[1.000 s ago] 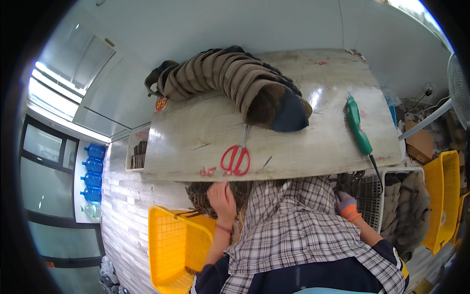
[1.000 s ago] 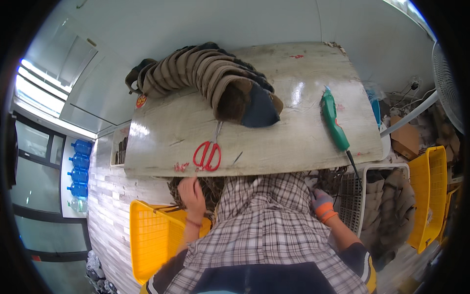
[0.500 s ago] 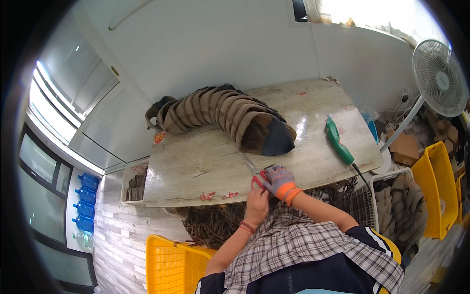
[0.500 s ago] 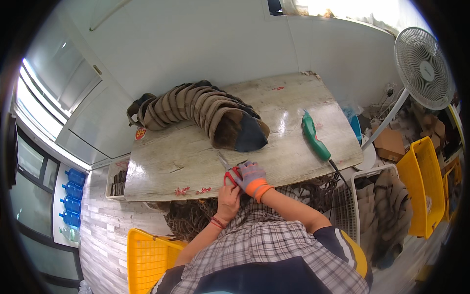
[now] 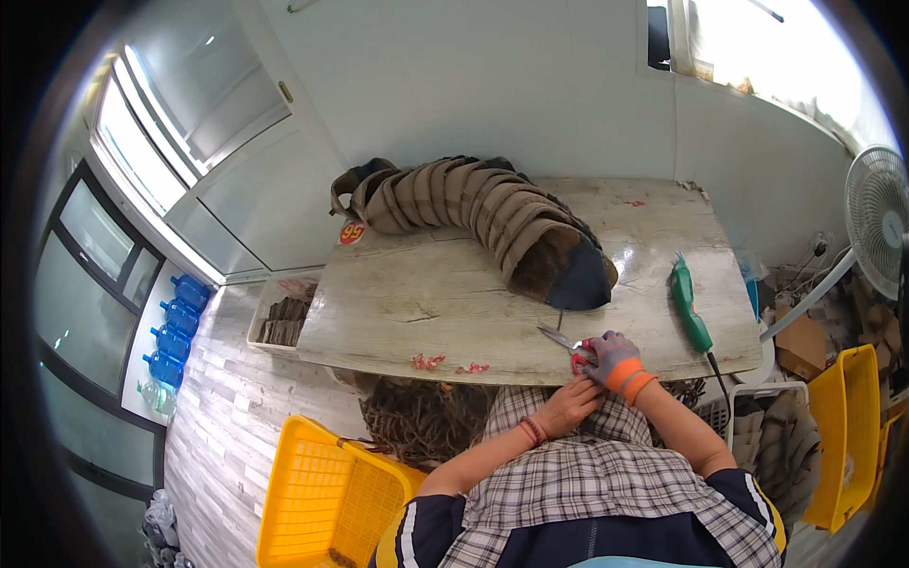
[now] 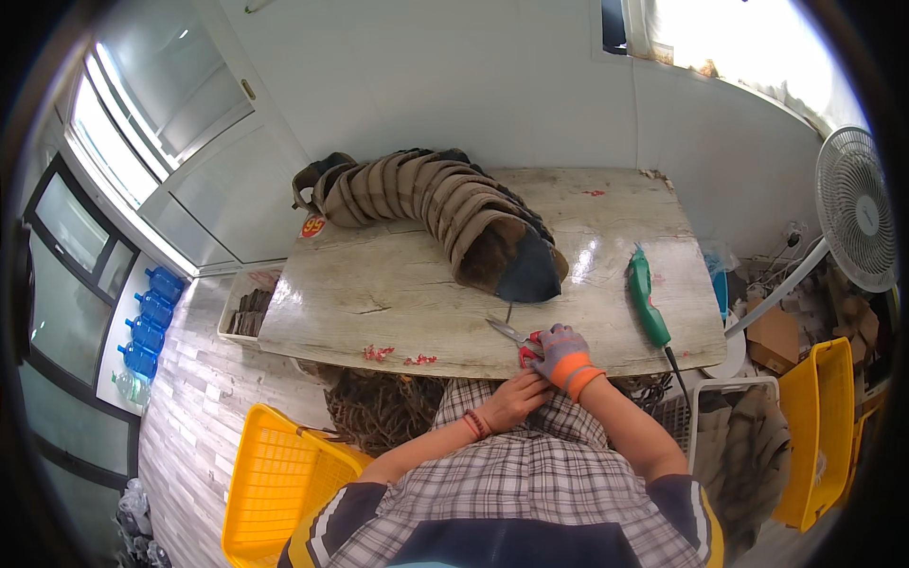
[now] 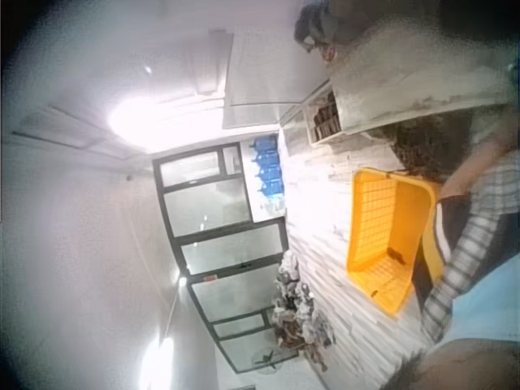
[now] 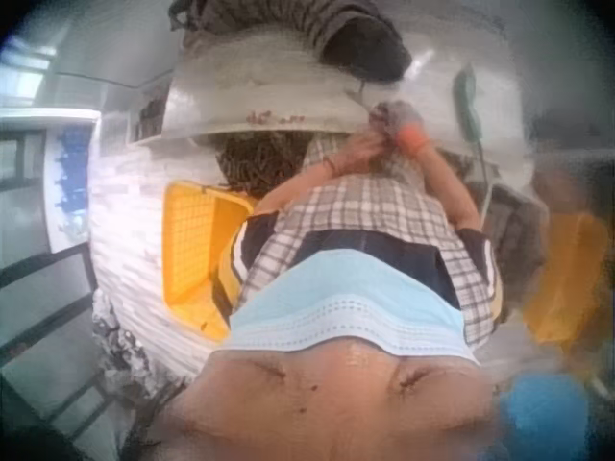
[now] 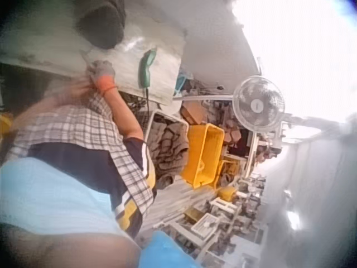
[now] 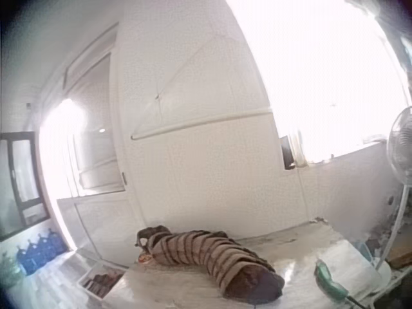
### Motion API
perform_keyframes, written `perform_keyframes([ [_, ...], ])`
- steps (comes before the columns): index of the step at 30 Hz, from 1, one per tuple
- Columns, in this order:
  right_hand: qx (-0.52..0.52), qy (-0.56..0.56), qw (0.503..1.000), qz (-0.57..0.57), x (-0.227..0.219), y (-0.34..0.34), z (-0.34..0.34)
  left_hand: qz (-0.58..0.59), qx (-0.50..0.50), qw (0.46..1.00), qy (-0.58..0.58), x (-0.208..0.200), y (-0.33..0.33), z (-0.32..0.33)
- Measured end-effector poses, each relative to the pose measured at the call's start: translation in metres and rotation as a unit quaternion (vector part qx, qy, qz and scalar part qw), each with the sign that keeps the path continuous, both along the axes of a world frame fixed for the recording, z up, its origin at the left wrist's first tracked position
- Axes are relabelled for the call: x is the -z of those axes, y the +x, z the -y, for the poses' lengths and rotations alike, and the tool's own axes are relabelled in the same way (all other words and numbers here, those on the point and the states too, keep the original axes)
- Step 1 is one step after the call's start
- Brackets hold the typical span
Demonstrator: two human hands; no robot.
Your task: The person uses a green electric trimmer to cut the edges of beige fabric pieces on a white table. They handle the fabric with their left hand and operate the tool with their right, repeatedly trimming and placing the pieces back on the table.
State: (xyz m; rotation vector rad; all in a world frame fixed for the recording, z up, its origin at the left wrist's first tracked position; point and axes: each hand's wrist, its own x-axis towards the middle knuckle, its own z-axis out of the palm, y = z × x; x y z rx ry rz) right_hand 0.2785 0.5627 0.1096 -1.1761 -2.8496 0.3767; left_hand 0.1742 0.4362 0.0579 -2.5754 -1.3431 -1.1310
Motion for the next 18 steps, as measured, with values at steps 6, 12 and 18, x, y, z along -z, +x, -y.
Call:
perform_keyframes([
  [6,-0.029,0.004,0.998,0.051,0.005,0.01,-0.008,0.074,-0.195,0.978,-0.014,-0.02,-0.049,0.061],
  [12,-0.043,-0.034,0.998,0.033,-0.017,0.049,-0.013,0.126,-0.399,0.908,0.023,-0.012,-0.128,0.094],
  [18,-0.052,0.051,0.967,-0.244,0.003,0.134,-0.065,0.228,-0.534,0.813,0.049,-0.023,-0.201,0.105],
])
